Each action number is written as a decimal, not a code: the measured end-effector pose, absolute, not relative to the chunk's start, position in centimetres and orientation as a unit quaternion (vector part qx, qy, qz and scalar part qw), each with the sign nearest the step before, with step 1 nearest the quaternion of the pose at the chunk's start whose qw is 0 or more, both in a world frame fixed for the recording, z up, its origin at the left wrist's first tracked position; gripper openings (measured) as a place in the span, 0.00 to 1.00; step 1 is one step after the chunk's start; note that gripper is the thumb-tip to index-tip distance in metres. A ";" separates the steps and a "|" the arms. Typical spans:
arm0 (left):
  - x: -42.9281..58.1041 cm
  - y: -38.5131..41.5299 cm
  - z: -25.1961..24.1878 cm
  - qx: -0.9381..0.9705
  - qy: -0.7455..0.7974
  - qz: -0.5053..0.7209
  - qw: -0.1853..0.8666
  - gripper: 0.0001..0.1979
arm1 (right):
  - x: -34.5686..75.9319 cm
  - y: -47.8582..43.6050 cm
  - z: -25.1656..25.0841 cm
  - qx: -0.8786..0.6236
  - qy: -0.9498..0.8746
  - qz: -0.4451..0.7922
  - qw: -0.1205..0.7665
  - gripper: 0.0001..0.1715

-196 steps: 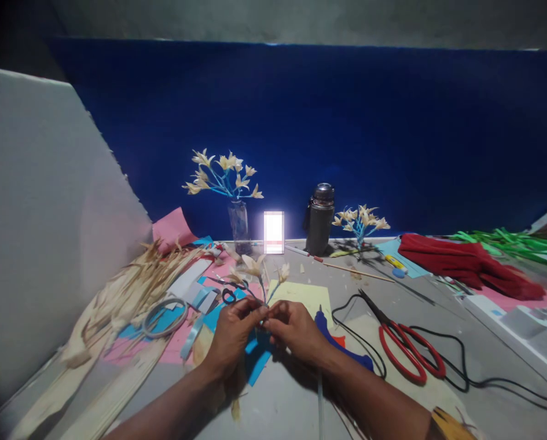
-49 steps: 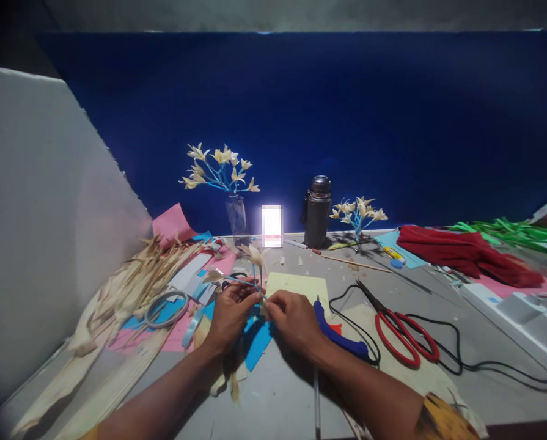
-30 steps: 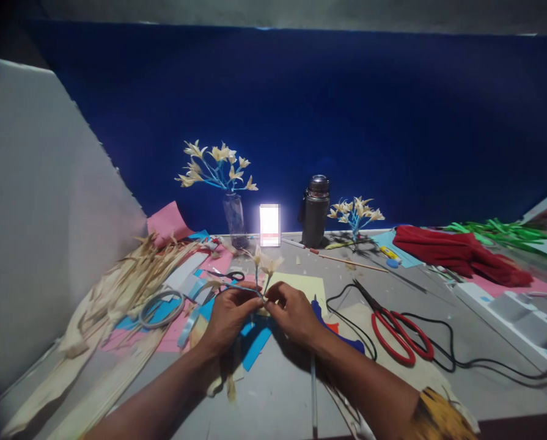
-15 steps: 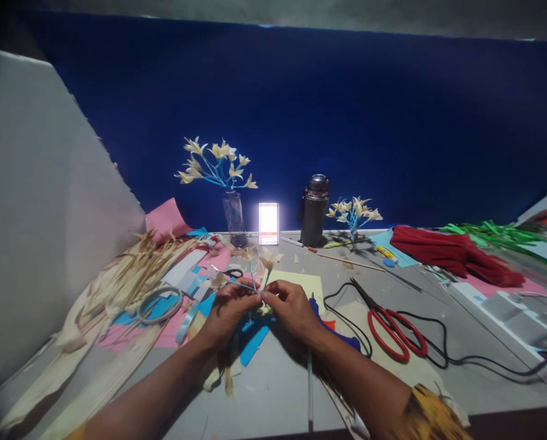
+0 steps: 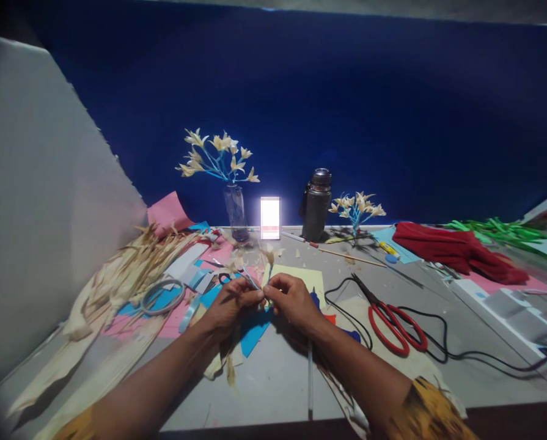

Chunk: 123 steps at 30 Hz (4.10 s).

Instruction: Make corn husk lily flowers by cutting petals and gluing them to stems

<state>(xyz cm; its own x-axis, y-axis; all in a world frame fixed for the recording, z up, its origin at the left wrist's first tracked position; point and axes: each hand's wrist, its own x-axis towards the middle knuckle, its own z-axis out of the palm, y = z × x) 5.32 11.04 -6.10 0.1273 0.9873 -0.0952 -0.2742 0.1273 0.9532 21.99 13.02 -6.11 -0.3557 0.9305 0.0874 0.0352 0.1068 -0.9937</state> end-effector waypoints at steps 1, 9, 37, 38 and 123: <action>5.3 11.1 -6.1 0.413 0.415 0.504 0.635 0.10 | 22.0 13.0 -6.1 -0.391 -0.617 0.545 0.412 0.16; 5.9 10.9 -5.8 0.365 0.424 0.522 0.643 0.13 | 21.8 12.6 -5.7 -0.402 -0.631 0.497 0.441 0.14; 6.1 10.4 -4.9 0.454 0.492 0.594 0.446 0.10 | 21.5 12.6 -6.0 -0.396 -0.607 0.511 0.463 0.16; 6.2 10.4 -4.9 0.453 0.492 0.596 0.445 0.10 | 21.5 12.6 -5.9 -0.398 -0.605 0.510 0.465 0.15; 6.6 10.5 -5.4 0.461 0.476 0.574 0.481 0.09 | 21.6 12.6 -6.1 -0.403 -0.620 0.458 0.493 0.10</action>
